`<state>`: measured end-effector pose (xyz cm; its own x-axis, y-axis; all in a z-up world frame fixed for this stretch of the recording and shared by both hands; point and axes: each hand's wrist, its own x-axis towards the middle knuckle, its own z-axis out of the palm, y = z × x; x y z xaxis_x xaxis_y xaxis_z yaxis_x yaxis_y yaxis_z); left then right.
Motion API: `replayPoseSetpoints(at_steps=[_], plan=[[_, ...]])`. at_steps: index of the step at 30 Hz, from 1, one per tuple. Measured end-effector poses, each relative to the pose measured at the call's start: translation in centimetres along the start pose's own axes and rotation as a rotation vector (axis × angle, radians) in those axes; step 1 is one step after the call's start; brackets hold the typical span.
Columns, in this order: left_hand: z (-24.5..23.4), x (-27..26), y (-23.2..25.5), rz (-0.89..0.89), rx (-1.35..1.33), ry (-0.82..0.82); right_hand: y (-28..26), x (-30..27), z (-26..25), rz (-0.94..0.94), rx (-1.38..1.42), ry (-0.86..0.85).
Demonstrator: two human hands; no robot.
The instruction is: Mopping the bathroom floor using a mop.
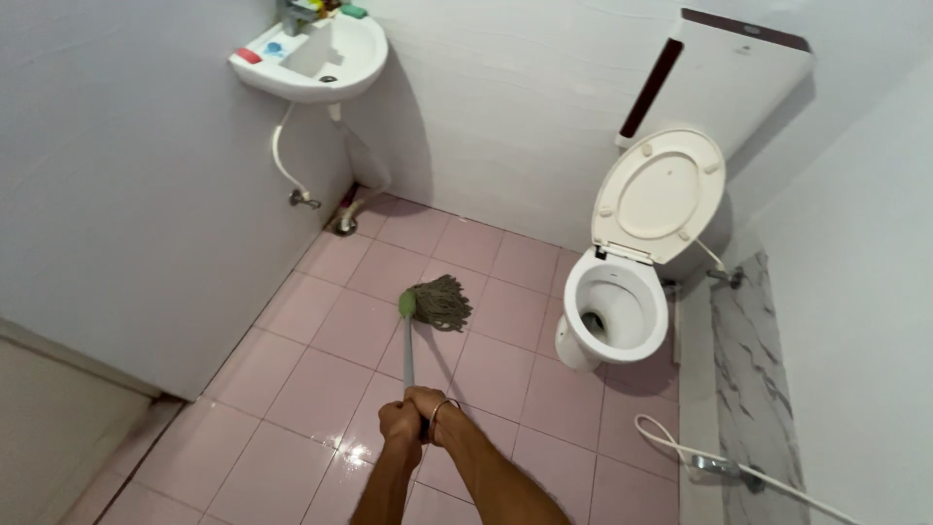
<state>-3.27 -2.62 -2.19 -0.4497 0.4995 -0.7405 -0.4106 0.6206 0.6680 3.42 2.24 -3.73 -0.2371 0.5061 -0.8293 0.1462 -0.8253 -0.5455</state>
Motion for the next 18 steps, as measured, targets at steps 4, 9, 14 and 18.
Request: replayPoseSetpoints(at_steps=[4,9,14,18], plan=[[0.1,0.2,-0.6,0.003,-0.071,0.048,-0.6,-1.0,0.3,0.003,-0.057,-0.058],[0.0,0.8,-2.0,0.026,-0.107,0.116,-0.1,-0.3,0.1,0.013,-0.138,-0.114],[-0.8,1.8,-3.6,0.025,-0.164,0.142,1.1,0.8,0.7,-0.012,-0.197,-0.179],[-1.9,1.7,-4.5,0.075,-0.201,0.189,1.4,-0.4,1.8,0.017,-0.192,-0.203]])
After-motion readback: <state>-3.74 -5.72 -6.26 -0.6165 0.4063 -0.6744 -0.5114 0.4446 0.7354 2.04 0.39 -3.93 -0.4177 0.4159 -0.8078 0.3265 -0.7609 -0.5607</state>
